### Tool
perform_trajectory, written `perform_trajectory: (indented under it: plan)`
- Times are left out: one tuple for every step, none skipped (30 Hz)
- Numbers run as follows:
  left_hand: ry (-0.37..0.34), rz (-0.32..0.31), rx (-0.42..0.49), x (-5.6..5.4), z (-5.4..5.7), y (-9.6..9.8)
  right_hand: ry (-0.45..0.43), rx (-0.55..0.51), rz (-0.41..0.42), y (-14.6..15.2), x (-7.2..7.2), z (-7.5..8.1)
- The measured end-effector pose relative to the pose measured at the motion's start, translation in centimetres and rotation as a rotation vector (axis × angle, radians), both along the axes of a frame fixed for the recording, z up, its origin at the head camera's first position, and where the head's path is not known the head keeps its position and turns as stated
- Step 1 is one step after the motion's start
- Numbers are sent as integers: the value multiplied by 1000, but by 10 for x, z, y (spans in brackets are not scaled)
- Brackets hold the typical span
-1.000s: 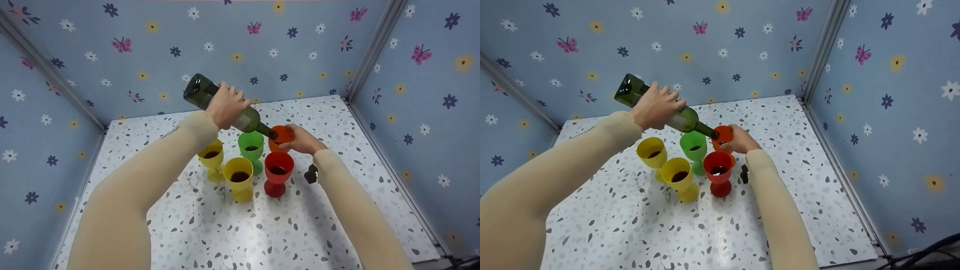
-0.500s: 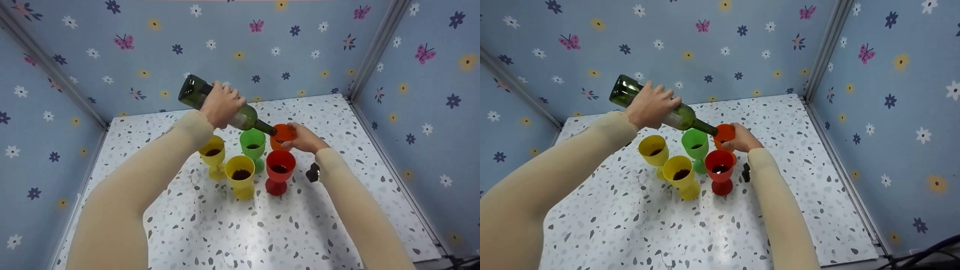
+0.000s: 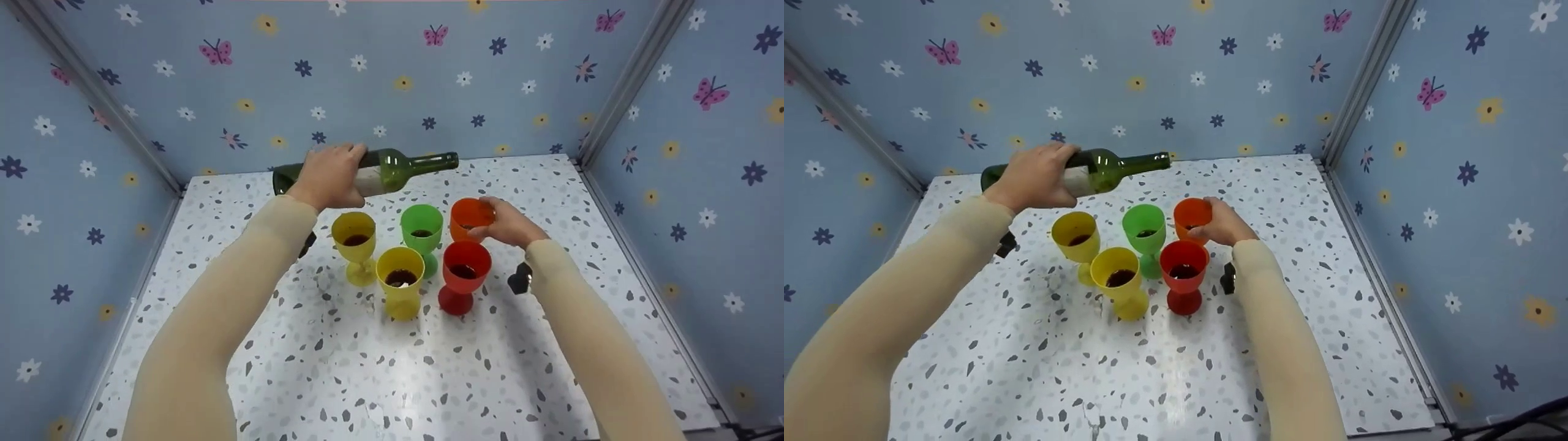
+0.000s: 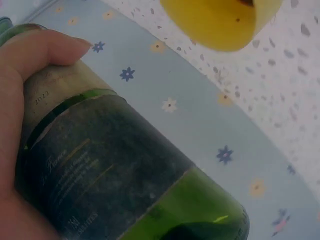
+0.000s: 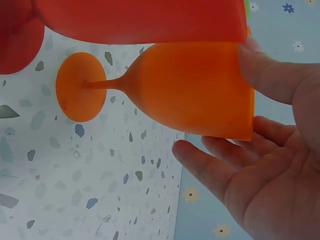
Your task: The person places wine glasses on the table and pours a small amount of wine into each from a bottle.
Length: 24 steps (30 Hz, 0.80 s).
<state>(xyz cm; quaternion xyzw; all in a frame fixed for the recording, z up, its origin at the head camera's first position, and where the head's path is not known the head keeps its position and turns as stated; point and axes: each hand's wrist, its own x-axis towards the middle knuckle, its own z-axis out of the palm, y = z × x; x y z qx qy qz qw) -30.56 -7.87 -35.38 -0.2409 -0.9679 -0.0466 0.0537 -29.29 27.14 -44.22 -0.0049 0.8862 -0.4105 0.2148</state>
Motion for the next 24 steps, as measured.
perform_trajectory:
  plan:
    - [-8, 8, 32, 1, -4, -4, -5, -4, -3, 0, 0, 0]
    - [-17, 15, 59, 2, -7, -7, -4, -4, -2, 1, 0, -1]
    - [-23, 22, 80, 4, -11, -10, -4, -5, -2, 2, 0, -2]
    - [-30, 28, 96, 5, -14, -14, -2, -5, 1, 3, -1, -2]
    - [-33, 34, 108, 7, -17, -16, -3, -6, -2, 3, -1, -3]
    - [-36, 42, 120, 8, -19, -19, -2, -7, 0, 4, -1, -4]
    - [-39, 50, 131, 10, -22, -22, -4, -7, -2, 4, -1, -5]
    - [-40, 59, 144, 12, -25, -24, -6, -12, -1, 4, -2, -5]
    - [-41, 66, 155, 14, -27, -27, -11, -17, -5, 3, -2, -6]
    - [-42, 73, 165, 15, -29, -28, -13, -22, -6, 4, -2, -6]
    - [-44, 81, 180, 16, -31, -30, -17, -28, -10, 4, -2, -6]
    - [-48, 89, 197, 18, -32, -31, -17, -32, -8, 4, -2, -6]
    - [-52, 97, 214, 19, -34, -33, -17, -34, -12, 4, -2, -6]
    - [-54, 105, 230, 21, -36, -34, -15, -37, -11, 4, -2, -6]
    - [-59, 112, 251, 22, -38, -36, -13, -38, -12, 4, -2, -6]
    - [-61, 120, 274, 24, -40, -37, -9, -39, -10, 4, -2, -6]
    - [-61, 123, 297, 25, -42, -39, -4, -42, -12, 5, -1, -6]
    - [-59, 124, 318, 27, -44, -41, 0, -45, -12, 5, -1, -7]
    - [-53, 125, 337, 29, -46, -43, 6, -49, -12, 6, 0, -8]
    - [-49, 129, 358, 30, -47, -45, 13, -55, -8, 6, 0, -9]
    - [-42, 134, 377, 32, -49, -48, 18, -62, -7, 6, 0, -11]
    - [-32, 144, 393, 34, -51, -50, 29, -69, -3, 6, 1, -12]
    - [-24, 154, 410, 36, -53, -53, 39, -76, -1, 7, 1, -13]
    - [-16, 166, 428, 38, -55, -55, 50, -82, 4, 7, 2, -14]
